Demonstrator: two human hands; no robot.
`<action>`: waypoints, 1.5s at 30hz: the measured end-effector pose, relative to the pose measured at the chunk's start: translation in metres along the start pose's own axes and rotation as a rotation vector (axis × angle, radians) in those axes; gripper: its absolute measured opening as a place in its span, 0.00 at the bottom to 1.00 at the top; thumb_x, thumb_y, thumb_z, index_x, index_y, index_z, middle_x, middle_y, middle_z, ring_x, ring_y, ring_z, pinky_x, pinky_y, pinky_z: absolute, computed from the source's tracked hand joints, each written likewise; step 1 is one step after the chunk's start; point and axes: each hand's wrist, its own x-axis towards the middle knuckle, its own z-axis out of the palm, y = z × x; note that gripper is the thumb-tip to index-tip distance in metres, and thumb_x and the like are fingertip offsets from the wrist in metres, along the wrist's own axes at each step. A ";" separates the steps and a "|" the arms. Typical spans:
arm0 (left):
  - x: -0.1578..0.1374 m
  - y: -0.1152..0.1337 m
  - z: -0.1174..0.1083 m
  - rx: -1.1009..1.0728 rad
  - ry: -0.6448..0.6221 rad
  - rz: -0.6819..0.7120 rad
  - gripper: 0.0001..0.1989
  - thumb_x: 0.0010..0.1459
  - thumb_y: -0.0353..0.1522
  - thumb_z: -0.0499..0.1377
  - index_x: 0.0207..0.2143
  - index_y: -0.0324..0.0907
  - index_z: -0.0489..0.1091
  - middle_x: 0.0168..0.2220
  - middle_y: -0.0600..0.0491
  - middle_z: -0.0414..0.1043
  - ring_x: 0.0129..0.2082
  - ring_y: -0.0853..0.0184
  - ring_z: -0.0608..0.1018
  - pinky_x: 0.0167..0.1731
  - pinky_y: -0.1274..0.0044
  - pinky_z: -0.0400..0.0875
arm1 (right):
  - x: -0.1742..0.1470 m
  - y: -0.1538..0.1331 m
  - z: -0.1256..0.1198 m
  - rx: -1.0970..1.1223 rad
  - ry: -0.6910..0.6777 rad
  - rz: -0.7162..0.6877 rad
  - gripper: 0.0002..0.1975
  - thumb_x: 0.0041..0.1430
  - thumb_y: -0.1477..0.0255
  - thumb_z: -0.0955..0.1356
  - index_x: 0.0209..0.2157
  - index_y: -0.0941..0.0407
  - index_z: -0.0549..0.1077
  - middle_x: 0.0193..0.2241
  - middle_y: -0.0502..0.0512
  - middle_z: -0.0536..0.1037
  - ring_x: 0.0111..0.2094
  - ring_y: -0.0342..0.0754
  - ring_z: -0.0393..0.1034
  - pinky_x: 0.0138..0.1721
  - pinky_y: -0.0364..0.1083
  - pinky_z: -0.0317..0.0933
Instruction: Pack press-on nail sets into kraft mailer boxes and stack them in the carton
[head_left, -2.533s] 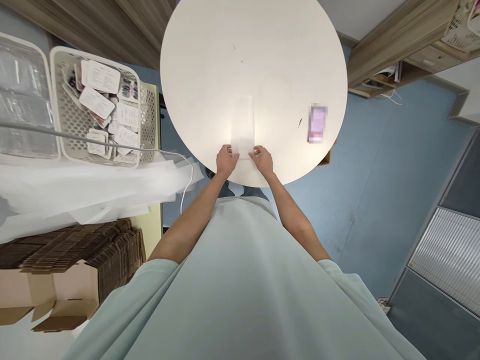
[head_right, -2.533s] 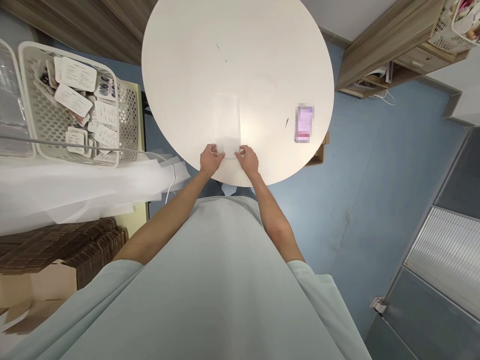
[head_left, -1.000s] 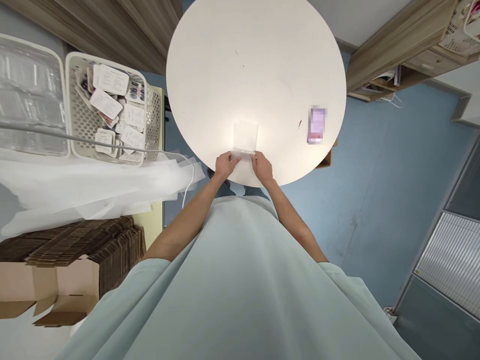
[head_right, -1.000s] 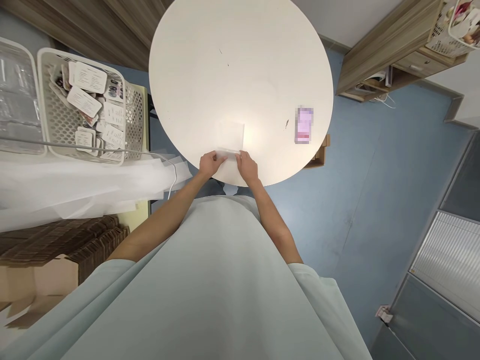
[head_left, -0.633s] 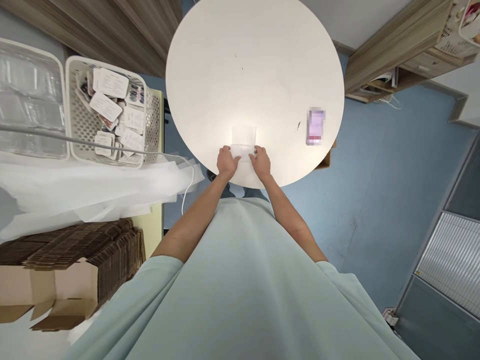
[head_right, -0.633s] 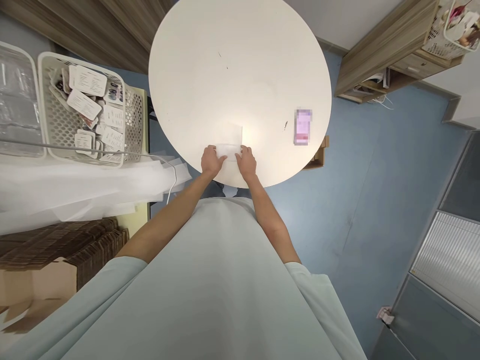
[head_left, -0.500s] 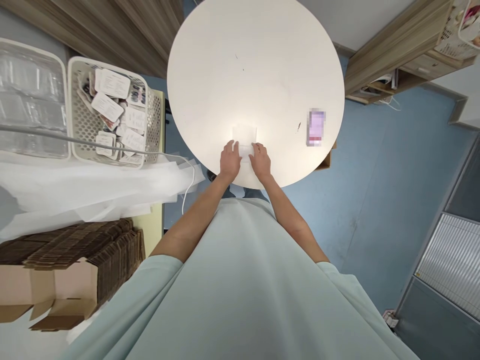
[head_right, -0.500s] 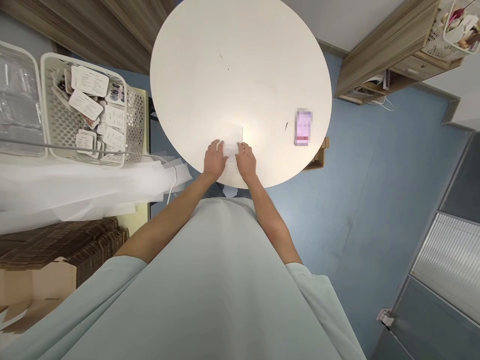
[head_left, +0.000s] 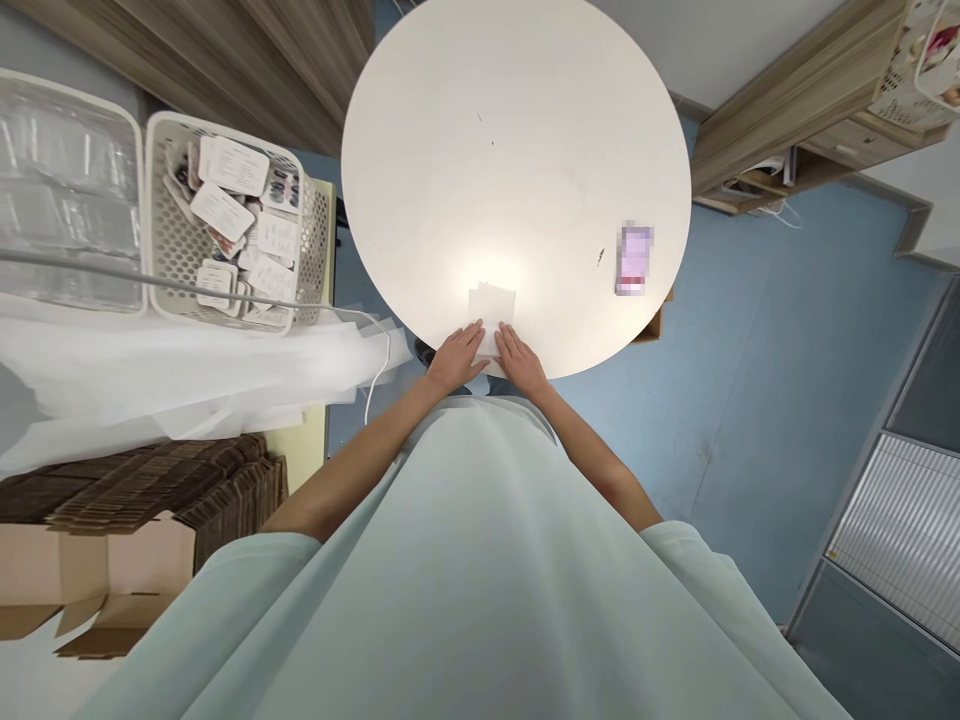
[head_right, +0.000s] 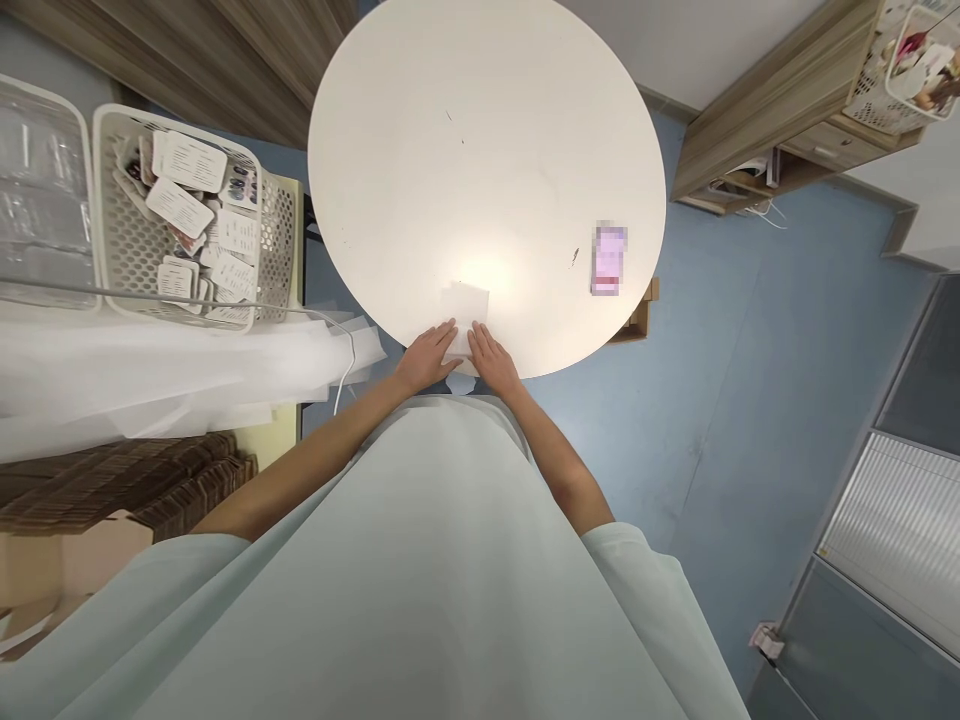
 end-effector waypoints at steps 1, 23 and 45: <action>-0.003 0.000 0.001 0.003 -0.015 0.001 0.37 0.69 0.37 0.61 0.76 0.35 0.61 0.81 0.34 0.51 0.80 0.49 0.60 0.79 0.54 0.52 | -0.005 0.000 0.002 0.001 -0.005 -0.012 0.30 0.81 0.68 0.58 0.78 0.64 0.60 0.80 0.70 0.54 0.82 0.58 0.47 0.77 0.60 0.59; 0.068 0.005 -0.023 -0.203 0.155 -0.576 0.13 0.70 0.42 0.61 0.50 0.44 0.76 0.50 0.38 0.81 0.55 0.41 0.81 0.57 0.54 0.73 | 0.068 0.013 -0.038 0.151 0.210 0.454 0.24 0.83 0.60 0.58 0.68 0.58 0.70 0.61 0.69 0.76 0.60 0.58 0.76 0.58 0.56 0.76; 0.023 -0.025 -0.011 -0.377 0.326 -0.433 0.15 0.69 0.30 0.59 0.56 0.42 0.73 0.62 0.41 0.73 0.57 0.52 0.81 0.62 0.60 0.75 | 0.075 -0.059 -0.027 0.141 0.003 0.482 0.11 0.81 0.61 0.65 0.49 0.55 0.67 0.49 0.65 0.81 0.46 0.58 0.79 0.44 0.50 0.69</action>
